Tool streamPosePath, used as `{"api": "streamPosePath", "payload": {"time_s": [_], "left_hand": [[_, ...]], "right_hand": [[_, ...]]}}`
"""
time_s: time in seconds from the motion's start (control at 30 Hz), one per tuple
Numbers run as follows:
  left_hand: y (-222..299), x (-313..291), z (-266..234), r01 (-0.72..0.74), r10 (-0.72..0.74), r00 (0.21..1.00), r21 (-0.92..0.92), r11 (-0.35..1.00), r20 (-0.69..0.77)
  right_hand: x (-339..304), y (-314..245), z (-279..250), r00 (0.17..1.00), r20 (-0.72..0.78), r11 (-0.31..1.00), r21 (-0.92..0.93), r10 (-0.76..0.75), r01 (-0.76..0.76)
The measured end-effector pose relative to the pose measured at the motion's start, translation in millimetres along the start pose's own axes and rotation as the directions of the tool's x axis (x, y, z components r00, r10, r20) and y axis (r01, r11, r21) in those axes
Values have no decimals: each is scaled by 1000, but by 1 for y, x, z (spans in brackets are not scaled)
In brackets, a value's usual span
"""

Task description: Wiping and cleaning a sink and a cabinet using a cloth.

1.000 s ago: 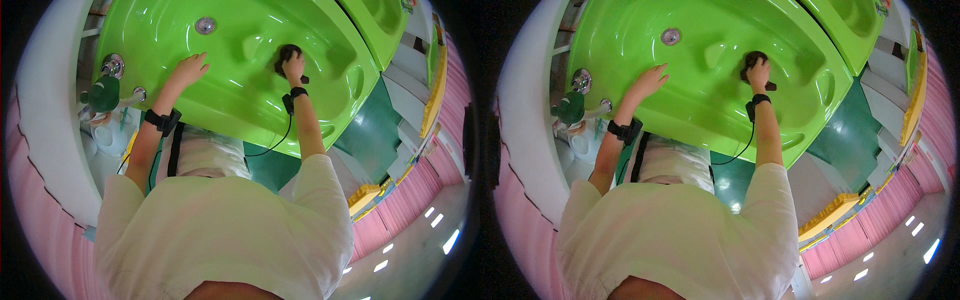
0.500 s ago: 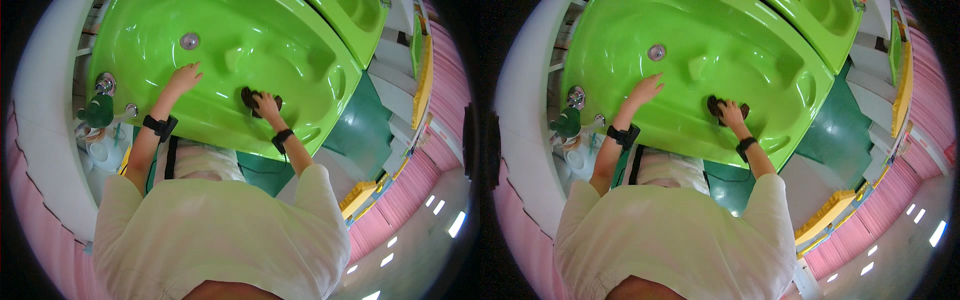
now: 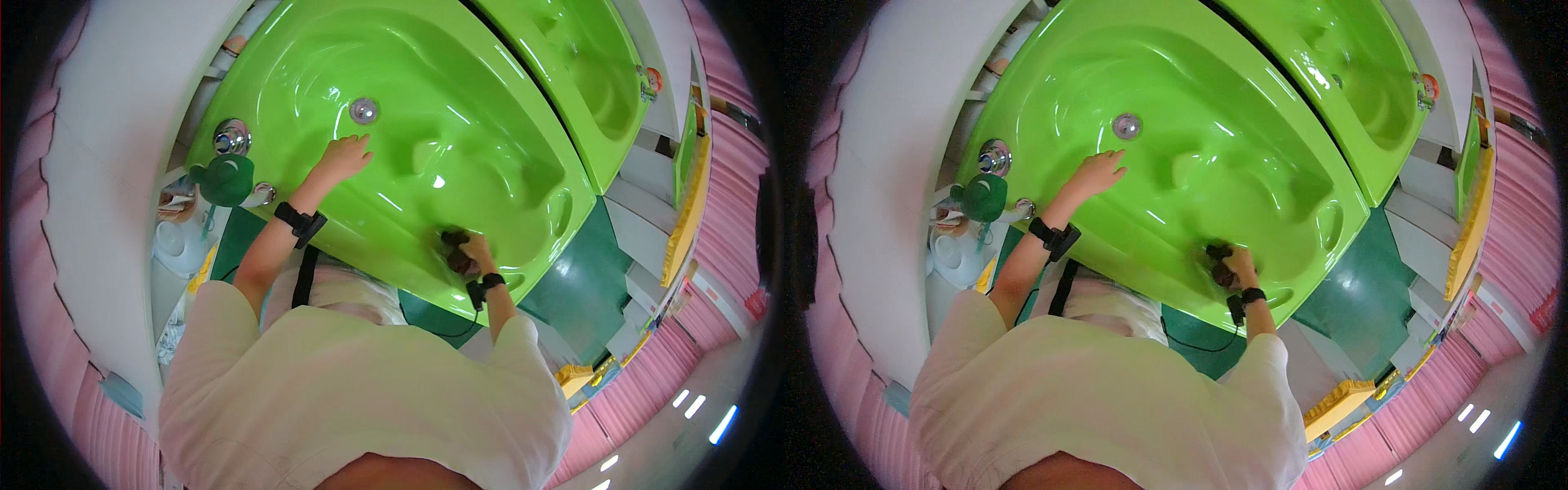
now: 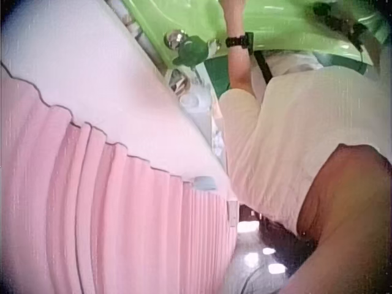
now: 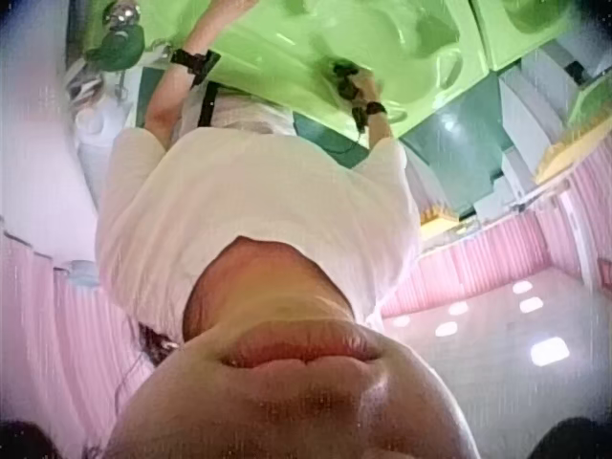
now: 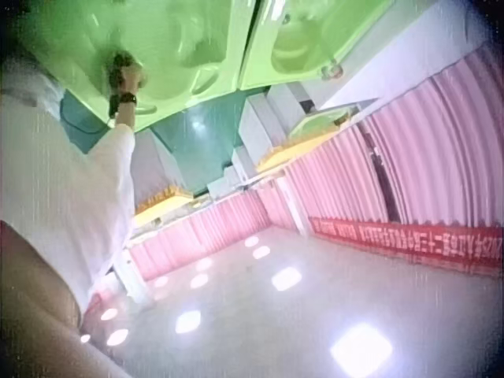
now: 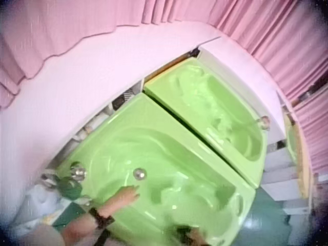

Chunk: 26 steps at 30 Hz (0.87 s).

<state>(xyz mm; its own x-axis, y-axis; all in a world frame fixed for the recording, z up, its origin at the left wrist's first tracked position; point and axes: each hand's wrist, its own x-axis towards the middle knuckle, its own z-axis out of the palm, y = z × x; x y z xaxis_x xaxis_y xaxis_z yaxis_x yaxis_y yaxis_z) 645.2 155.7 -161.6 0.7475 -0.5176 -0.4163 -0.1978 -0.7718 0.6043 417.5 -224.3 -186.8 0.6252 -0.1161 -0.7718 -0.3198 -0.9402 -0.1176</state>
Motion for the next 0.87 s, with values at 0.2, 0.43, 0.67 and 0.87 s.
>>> {"api": "streamPosePath", "payload": {"time_s": [0.2, 0.43, 0.67, 0.87], "left_hand": [[-19, -16, 6, 93, -99, 992, 75, 993, 80], [-6, -27, -11, 59, -57, 997, -43, 997, 59], [0, -31, -19, -79, 70, 996, -150, 985, -62], [57, -28, -29, -215, 210, 977, -170, 962, -48]], "right_hand": [[69, -97, -103, 836, -544, 963, 181, -71, 200], [113, -192, -68, 664, -747, 994, 81, 11, 75], [44, -164, -43, 862, -469, 930, 195, -191, 312], [-29, -96, -39, 727, -640, 668, 657, 248, 350]]}}
